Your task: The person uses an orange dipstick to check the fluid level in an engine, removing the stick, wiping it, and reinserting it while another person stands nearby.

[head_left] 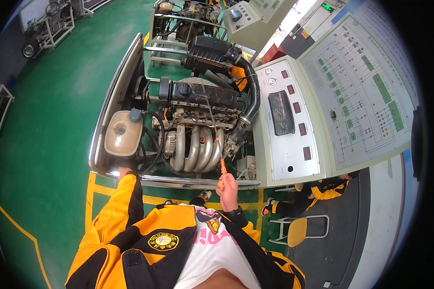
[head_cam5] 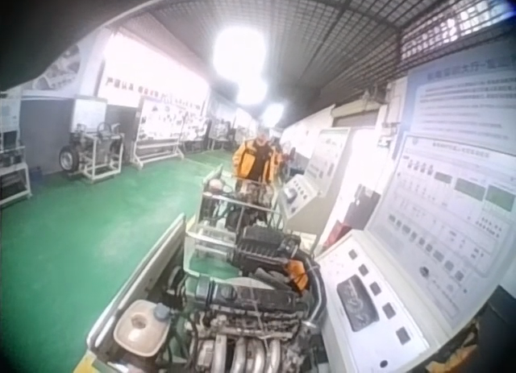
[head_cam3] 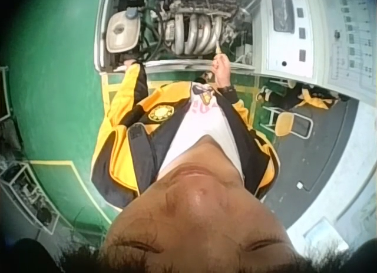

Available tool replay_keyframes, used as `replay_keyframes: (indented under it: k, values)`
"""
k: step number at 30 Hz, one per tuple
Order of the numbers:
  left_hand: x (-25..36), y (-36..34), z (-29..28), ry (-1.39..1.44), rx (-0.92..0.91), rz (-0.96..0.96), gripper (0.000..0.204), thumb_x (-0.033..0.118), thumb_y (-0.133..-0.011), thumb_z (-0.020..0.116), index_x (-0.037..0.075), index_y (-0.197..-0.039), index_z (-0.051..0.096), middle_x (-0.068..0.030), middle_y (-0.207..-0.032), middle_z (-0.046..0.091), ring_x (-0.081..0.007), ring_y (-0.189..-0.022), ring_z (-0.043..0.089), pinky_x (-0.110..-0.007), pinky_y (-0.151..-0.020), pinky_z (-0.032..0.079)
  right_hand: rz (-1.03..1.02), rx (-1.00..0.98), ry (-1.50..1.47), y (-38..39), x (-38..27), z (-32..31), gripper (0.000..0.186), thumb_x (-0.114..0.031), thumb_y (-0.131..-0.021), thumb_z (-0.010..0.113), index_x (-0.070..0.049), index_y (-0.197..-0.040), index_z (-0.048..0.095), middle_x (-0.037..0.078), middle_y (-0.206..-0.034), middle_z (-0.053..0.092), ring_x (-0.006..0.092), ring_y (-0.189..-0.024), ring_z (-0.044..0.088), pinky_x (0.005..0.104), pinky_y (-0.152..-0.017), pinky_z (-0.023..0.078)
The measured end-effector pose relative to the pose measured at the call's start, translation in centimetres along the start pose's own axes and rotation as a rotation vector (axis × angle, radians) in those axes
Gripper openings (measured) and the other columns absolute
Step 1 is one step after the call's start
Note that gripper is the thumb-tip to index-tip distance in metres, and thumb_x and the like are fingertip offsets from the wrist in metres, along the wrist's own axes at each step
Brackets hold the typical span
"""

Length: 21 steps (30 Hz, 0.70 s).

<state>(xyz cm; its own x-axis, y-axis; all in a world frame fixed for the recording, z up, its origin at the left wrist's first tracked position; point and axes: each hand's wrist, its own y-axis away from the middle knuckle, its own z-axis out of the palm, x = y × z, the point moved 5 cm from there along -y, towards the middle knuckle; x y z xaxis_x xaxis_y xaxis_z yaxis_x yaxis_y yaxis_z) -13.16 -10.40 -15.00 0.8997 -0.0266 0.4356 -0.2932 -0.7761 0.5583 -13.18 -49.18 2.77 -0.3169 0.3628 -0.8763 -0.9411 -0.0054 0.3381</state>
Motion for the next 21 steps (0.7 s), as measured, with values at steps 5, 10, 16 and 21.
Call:
replay_keyframes:
  k: [5,10,16,21]
  values:
    - [-0.1,0.2,-0.2,-0.04,0.008,-0.065,0.043,0.036,-0.091,0.041,0.005,-0.119,0.051,-0.0219,-0.114,0.057,-0.0356,-0.11,0.054,-0.039,-0.089,0.043,-0.093,-0.022,-0.029,0.7,-1.1,0.2,0.018,-0.022,-0.098,0.038,-0.008,-0.086,0.041,-0.003,-0.058,0.034,0.0042,-0.045,0.028,0.0188,-0.042,0.023]
    - [0.5,1.1,-0.6,-0.122,-0.055,-0.079,0.048,0.04,-0.095,0.033,0.006,-0.121,0.053,-0.0172,-0.122,0.055,-0.0307,-0.114,0.052,-0.035,-0.095,0.04,-0.047,-0.044,0.002,0.5,-0.6,-0.1,0.018,-0.021,-0.098,0.038,-0.008,-0.086,0.041,-0.002,-0.059,0.034,0.004,-0.045,0.027,0.0189,-0.042,0.022]
    - [-2.5,-4.6,1.9,-0.047,0.067,-0.046,0.044,0.036,-0.091,0.039,0.006,-0.12,0.051,-0.0257,-0.113,0.057,-0.0389,-0.109,0.054,-0.041,-0.088,0.044,-0.164,-0.054,0.022,1.1,-2.2,1.2,0.019,-0.021,-0.098,0.038,-0.008,-0.085,0.041,-0.002,-0.058,0.034,0.0041,-0.045,0.028,0.019,-0.042,0.022]
    - [0.4,1.3,-0.6,-0.043,-0.011,-0.068,0.043,0.035,-0.093,0.038,0.006,-0.12,0.052,-0.0211,-0.118,0.056,-0.035,-0.11,0.054,-0.039,-0.091,0.043,-0.095,-0.042,-0.007,0.9,-1.0,0.1,0.018,-0.02,-0.098,0.038,-0.008,-0.085,0.041,-0.002,-0.058,0.034,0.0041,-0.045,0.028,0.0192,-0.042,0.022]
